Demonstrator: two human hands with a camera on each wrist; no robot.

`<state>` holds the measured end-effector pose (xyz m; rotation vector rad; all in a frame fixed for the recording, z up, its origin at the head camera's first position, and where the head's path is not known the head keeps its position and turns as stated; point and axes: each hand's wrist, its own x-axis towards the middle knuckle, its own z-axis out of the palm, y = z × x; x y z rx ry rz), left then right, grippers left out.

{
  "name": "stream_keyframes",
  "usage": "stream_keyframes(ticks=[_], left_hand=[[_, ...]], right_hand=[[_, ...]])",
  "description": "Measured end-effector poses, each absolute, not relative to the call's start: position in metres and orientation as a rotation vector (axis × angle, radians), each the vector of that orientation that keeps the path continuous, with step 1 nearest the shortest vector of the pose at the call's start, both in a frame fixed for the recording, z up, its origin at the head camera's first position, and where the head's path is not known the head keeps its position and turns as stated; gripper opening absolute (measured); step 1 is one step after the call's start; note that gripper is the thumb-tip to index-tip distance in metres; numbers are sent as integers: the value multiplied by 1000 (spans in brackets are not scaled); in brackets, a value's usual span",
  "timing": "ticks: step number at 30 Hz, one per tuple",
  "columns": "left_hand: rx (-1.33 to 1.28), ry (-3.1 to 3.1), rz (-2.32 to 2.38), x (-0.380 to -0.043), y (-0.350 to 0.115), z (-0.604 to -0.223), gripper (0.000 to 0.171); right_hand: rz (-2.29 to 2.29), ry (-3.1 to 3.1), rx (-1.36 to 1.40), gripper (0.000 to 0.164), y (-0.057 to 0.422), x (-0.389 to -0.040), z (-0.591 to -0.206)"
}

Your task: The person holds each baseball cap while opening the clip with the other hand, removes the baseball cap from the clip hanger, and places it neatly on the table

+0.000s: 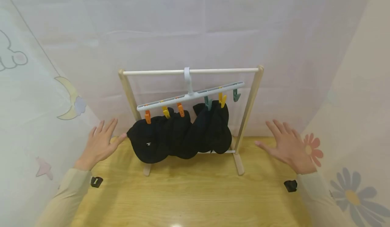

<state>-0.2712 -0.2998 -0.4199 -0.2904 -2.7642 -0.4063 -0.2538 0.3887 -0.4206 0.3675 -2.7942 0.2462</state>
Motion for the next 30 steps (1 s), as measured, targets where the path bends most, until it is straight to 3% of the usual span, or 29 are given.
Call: stream_keyframes(ticks=[17, 30], left_hand=[[-364, -2635, -587, -261, -285, -418, 78], [-423, -2389, -760, -256, -268, -414, 60]], right_hand=[[398, -2684, 451, 89, 359, -245, -406], [648, -2436, 497, 56, 329, -249, -384]])
